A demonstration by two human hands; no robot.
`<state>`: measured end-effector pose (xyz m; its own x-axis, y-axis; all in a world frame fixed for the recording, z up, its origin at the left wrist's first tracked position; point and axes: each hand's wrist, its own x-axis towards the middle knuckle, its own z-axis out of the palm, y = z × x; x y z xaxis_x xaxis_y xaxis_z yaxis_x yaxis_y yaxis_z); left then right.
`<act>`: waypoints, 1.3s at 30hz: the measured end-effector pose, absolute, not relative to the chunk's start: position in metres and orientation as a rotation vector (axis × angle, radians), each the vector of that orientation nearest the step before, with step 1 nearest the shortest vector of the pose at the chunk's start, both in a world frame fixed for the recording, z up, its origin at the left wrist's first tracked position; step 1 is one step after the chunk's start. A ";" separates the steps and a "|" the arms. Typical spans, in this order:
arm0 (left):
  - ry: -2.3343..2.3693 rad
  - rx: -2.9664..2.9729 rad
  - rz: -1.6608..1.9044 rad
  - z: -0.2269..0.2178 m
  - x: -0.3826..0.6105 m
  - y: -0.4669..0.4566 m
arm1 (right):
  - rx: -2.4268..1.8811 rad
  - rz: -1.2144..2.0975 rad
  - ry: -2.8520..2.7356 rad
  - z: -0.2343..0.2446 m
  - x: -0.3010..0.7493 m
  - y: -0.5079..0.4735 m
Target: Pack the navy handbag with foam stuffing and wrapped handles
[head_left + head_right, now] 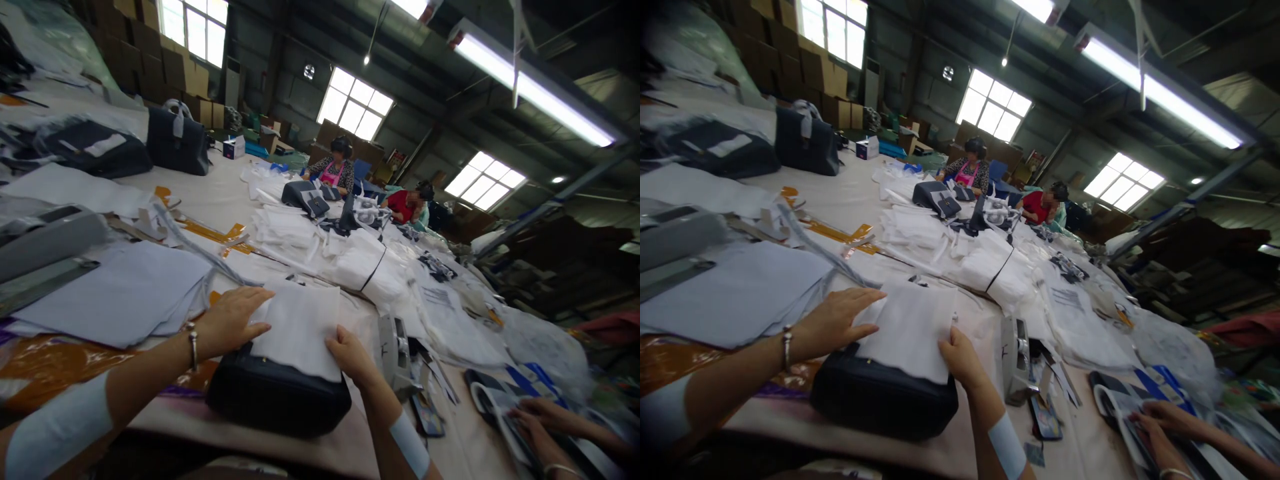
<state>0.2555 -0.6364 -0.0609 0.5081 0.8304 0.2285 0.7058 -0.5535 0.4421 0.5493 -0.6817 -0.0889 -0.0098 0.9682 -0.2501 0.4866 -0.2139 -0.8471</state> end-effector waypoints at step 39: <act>0.983 2.460 -0.037 -0.078 0.326 -0.638 | -1.291 1.133 -1.002 -0.088 0.549 -0.751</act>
<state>0.3262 -0.6383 -0.0776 0.7408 0.6413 -0.1998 0.6546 -0.6225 0.4290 0.5491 -0.7512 -0.0883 0.1867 0.9806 -0.0596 -0.0609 -0.0490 -0.9969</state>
